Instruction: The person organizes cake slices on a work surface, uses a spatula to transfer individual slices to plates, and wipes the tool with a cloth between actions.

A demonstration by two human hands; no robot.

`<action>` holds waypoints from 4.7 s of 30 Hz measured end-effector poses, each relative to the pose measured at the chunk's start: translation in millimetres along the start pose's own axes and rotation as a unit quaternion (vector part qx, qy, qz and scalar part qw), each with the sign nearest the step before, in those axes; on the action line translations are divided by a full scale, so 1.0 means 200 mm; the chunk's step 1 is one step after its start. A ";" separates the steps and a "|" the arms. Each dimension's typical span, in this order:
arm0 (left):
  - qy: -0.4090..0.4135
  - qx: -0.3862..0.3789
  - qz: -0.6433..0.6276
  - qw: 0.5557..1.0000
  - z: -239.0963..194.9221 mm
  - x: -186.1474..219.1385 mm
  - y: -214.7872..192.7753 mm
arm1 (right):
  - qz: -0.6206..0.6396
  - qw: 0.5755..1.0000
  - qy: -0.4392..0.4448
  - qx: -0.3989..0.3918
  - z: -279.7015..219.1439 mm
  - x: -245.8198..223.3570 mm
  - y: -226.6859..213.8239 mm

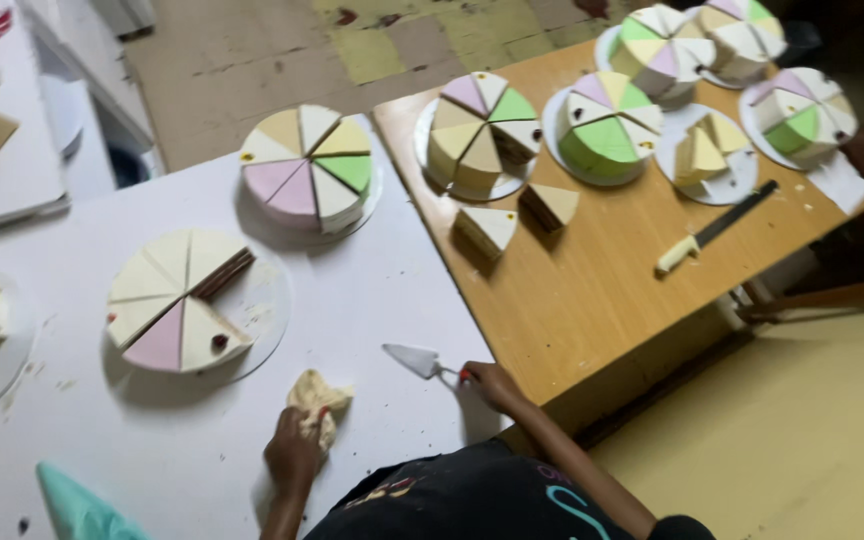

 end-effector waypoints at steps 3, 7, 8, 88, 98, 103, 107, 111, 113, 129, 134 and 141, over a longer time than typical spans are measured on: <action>0.063 0.093 0.053 0.992 0.10 -0.20 0.00 | 0.010 1.000 -0.005 0.008 -0.10 -0.18 0.02; 0.017 0.117 -0.062 0.991 -0.02 -0.11 -0.10 | -0.206 0.911 -0.263 0.241 -0.10 -0.39 0.05; 0.061 0.134 -0.088 0.985 -0.05 -0.05 -0.12 | -0.213 0.928 -0.246 0.182 -0.10 -0.45 0.07; -0.072 0.133 -0.712 0.685 0.82 -0.64 -0.62 | -0.017 0.987 -0.129 0.093 1.29 -1.40 0.54; -0.031 0.086 -0.674 0.733 1.06 -0.59 -0.98 | -0.068 0.967 -0.195 0.152 1.00 -1.68 0.44; -0.020 0.083 -0.633 0.769 1.01 -0.56 -1.00 | 0.049 0.992 -0.099 0.060 0.90 -1.71 0.57; -0.016 0.076 -0.611 0.788 1.04 -0.59 -1.00 | -0.100 0.972 -0.204 0.059 0.94 -1.65 0.79; -0.013 0.068 -0.605 0.793 1.05 -0.60 -0.98 | -0.243 0.911 -0.326 0.064 0.86 -1.70 0.96; -0.010 0.068 -0.606 0.792 1.02 -0.56 -1.02 | -0.228 0.914 -0.332 0.053 0.81 -1.77 1.00; -0.319 0.250 0.072 0.911 -0.34 -1.15 -0.75 | -0.237 0.871 -0.331 -0.274 0.55 -1.53 1.16; -0.301 0.162 -0.227 0.912 -0.31 -1.42 -0.57 | -0.223 0.879 -0.280 -0.316 0.42 -1.50 1.04; -0.044 0.070 -0.388 0.918 -0.28 -0.54 -0.85 | -0.190 0.955 -0.222 -0.043 0.47 -1.49 0.86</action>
Point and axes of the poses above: each hand's wrist, its own z-axis towards the middle knuckle, its own y-axis out of the palm, x = y × z, the point moved 7 cm from there along z, towards the middle knuckle, and after that the axes turned 6 degrees about -x, right-handed, at the moved point
